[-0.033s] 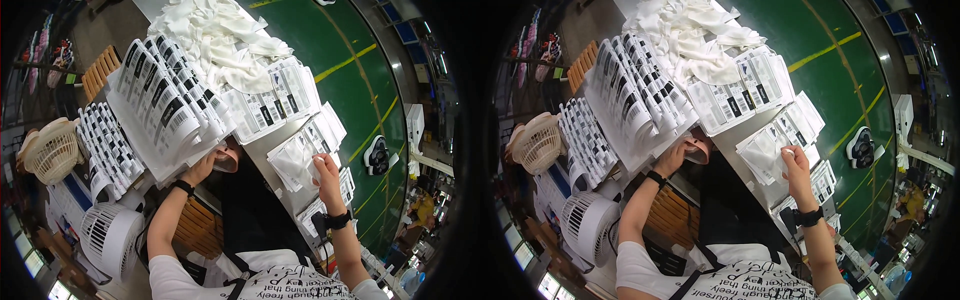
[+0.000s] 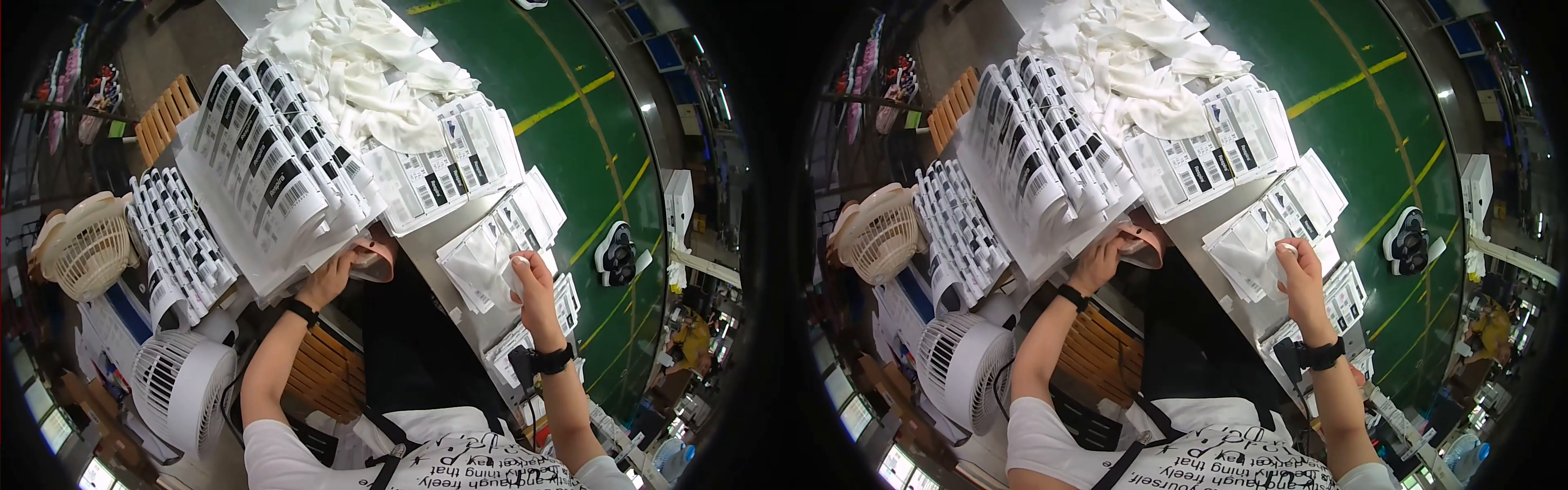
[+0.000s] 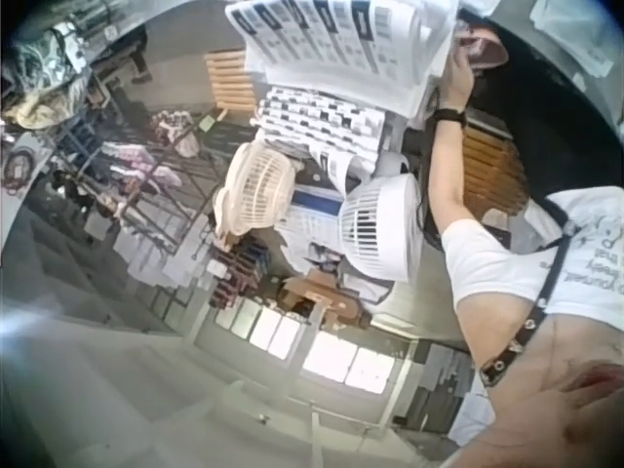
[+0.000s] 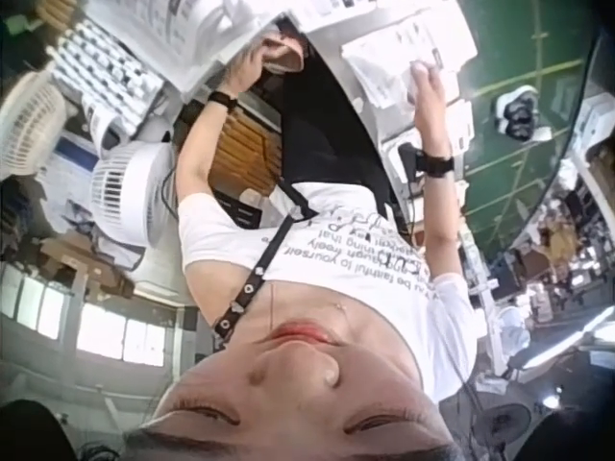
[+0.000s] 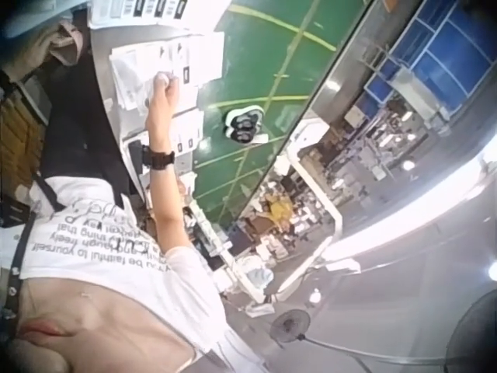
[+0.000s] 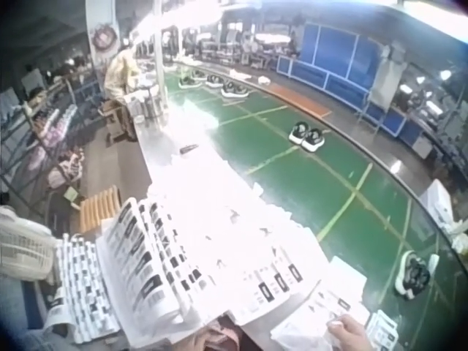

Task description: Sort and annotate shipping or product labels for shoe components.

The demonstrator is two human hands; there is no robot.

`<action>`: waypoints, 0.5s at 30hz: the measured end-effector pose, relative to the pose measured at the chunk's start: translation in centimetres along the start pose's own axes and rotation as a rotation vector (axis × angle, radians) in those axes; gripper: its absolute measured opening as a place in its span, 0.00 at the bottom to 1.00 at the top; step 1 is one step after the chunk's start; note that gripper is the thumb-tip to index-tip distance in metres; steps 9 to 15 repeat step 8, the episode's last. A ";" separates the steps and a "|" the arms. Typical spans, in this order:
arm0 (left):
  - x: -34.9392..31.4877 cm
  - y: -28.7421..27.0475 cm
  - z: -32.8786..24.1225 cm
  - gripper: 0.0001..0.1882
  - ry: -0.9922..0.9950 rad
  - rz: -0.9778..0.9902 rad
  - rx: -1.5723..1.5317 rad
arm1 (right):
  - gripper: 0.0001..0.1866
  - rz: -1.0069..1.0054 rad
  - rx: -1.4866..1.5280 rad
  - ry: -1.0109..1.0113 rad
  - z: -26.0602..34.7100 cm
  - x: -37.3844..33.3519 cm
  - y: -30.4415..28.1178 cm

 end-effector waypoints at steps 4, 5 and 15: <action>-0.1 -4.1 -2.6 0.14 -0.162 -0.014 -0.299 | 0.07 0.031 -0.023 -0.015 -0.8 0.4 -0.1; -0.5 -4.7 -3.1 0.15 -0.191 -0.027 -0.339 | 0.08 0.037 -0.051 -0.027 -1.1 0.6 -0.1; -2.2 -5.0 -3.5 0.14 -0.718 0.074 -0.551 | 0.09 0.081 -0.069 -0.036 -1.9 1.1 0.3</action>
Point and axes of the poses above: each hand's wrist, its own x-axis towards the middle knuckle, its own y-axis out of the palm, z = x × y, the point moved 2 cm from there along x, towards the middle knuckle, and after that the axes turned 7 degrees about -z, right-handed, at the moved point
